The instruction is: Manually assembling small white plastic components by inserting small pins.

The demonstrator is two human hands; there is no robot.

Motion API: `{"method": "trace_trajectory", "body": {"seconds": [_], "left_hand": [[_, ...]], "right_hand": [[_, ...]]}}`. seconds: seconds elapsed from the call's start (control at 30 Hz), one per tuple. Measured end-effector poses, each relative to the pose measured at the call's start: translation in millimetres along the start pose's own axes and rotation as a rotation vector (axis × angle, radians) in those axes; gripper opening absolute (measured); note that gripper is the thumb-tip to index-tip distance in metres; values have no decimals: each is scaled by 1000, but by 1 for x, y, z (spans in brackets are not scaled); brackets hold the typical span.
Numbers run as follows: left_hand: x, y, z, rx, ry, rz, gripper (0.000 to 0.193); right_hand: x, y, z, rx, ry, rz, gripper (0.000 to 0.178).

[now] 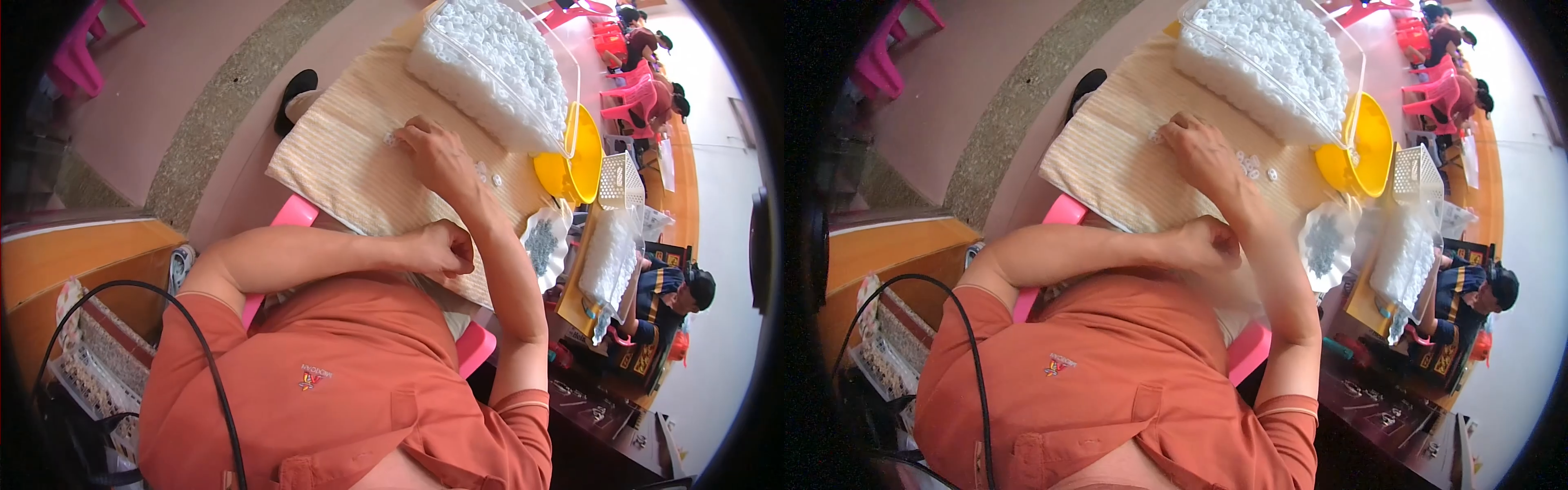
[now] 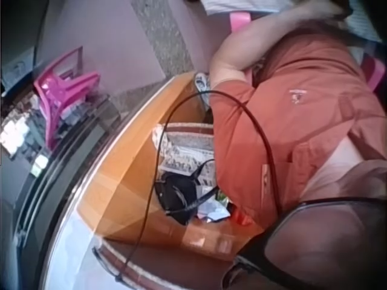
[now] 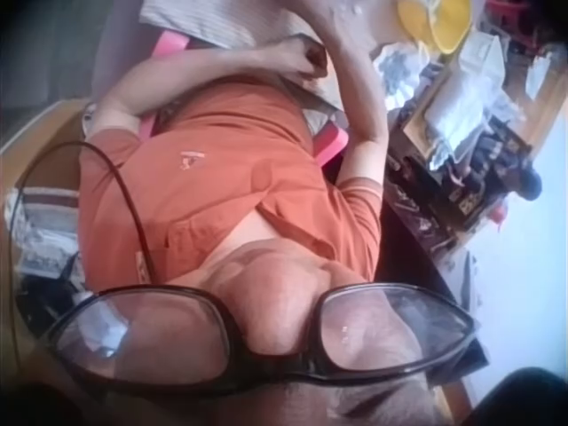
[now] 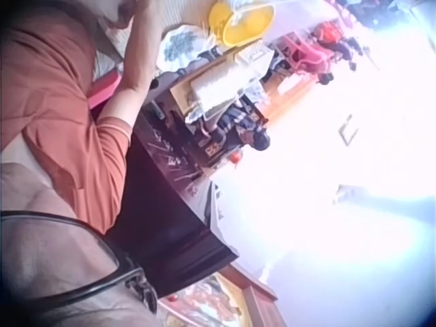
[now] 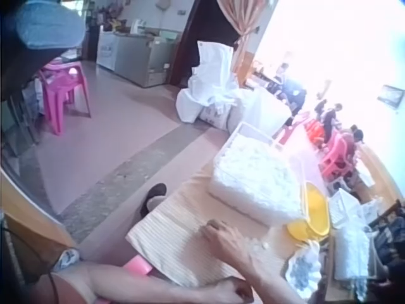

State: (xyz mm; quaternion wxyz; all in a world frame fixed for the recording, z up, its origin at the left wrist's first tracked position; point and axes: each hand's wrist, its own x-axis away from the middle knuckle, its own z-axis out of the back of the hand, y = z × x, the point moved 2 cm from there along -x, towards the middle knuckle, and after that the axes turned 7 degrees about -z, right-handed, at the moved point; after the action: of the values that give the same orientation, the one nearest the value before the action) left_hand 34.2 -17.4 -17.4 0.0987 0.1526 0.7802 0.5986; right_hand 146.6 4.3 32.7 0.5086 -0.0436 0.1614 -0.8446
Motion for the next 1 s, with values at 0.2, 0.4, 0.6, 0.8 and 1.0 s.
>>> {"method": "trace_trajectory", "body": {"seconds": [0.2, 0.4, 0.6, 0.8, 1.0], "left_hand": [[0, 2, 0, 51, -27, -22, 15], [5, 11, 4, 82, -29, -61, 14], [2, 1, 2, 87, -30, -81, 14], [1, -7, 1, 96, -3, -98, 14], [-3, -9, -2, 155, -16, -102, 15]], "right_hand": [[-1, 4, 1, -307, 56, -184, 23], [2, 1, 11, -455, -12, -327, 22], [4, -4, 4, -186, -31, -228, 20], [3, -6, 2, -157, -53, -251, 19], [6, -12, 12, -157, -98, -343, 20]]}}
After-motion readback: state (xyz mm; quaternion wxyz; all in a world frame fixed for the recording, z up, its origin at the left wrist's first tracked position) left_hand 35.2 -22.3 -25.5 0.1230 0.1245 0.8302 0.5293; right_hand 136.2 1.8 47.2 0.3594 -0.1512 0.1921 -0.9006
